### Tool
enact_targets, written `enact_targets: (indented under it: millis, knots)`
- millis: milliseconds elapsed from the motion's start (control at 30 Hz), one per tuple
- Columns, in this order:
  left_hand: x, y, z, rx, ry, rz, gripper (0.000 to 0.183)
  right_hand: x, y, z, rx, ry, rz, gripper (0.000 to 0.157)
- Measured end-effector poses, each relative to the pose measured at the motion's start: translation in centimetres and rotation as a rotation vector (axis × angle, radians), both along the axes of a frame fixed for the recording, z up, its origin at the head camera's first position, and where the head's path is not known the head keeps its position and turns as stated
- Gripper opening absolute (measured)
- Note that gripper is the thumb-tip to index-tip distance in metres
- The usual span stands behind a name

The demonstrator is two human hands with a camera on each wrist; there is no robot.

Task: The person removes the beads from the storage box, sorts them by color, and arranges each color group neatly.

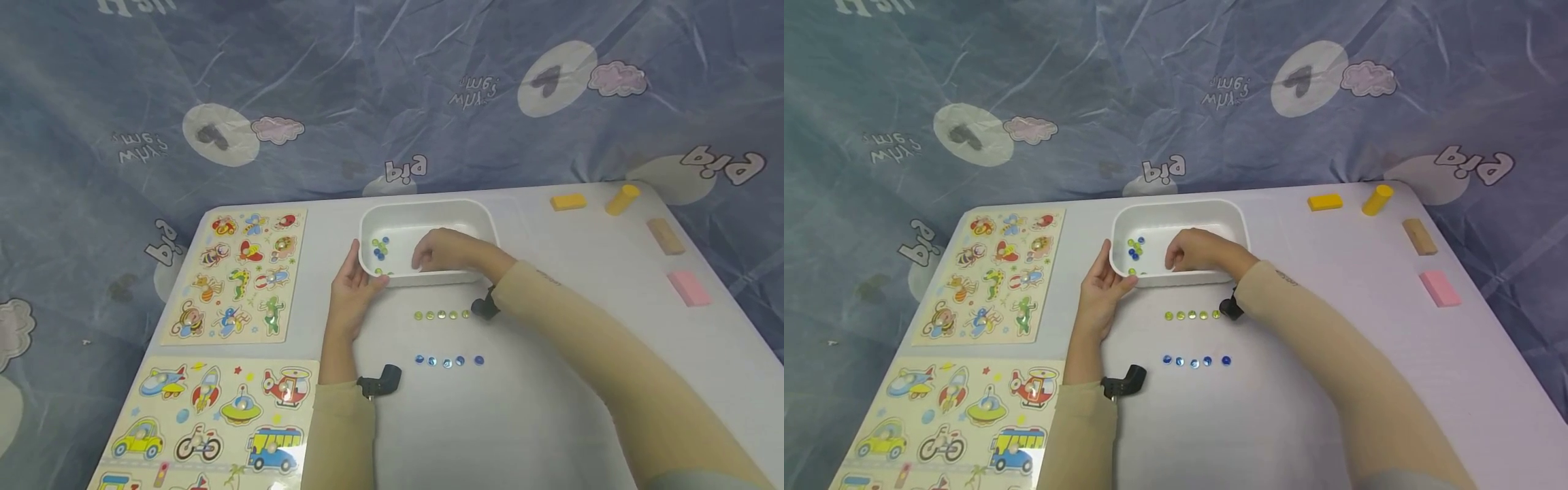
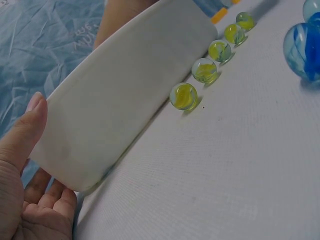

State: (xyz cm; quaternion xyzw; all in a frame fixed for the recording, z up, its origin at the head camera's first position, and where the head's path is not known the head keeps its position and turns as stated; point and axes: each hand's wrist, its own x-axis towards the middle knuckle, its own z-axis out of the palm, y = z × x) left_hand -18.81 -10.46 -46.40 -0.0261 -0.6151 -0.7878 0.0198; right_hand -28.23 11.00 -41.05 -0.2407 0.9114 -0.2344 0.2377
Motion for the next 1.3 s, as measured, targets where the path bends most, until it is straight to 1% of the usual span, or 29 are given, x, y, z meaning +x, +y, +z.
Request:
enact_targets:
  millis: [333, 500, 667, 800, 900, 1067, 1167, 1300]
  knots:
    - [0.0, 0.0, 0.0, 0.007, 0.001, -0.004, 0.092, -0.1, -2.9, 0.1, -0.022, -0.033, 0.056, 0.016]
    - [0.1, 0.0, 0.0, 0.023, -0.01, -0.006, 0.092, -0.3, -3.5, 0.1, 0.015, -0.027, 0.082, 0.016]
    - [0.1, 0.0, 0.2, 0.015, -0.012, -0.008, 0.092, -0.3, -3.7, 0.3, 0.054, -0.023, 0.083, 0.014]
    - [0.1, -0.2, 0.3, 0.01, -0.003, -0.01, 0.092, -0.3, -3.7, 0.4, 0.083, 0.034, 0.099, 0.013]
    - [0.1, -0.2, 0.3, -0.004, 0.003, -0.002, 0.093, -0.4, -3.7, 0.6, 0.108, 0.11, 0.127, 0.012]
    - [0.0, -0.3, 0.2, -0.031, -0.003, 0.005, 0.091, -0.3, -3.3, 1.3, 0.088, 0.222, 0.153, 0.013]
    - [0.0, -0.2, 0.2, -0.033, -0.007, 0.005, 0.091, -0.2, -2.8, 1.7, 0.062, 0.251, 0.162, 0.014]
    - [0.1, -0.1, 0.1, -0.03, -0.004, 0.005, 0.091, 0.3, -2.0, 2.4, 0.042, 0.262, 0.15, 0.017]
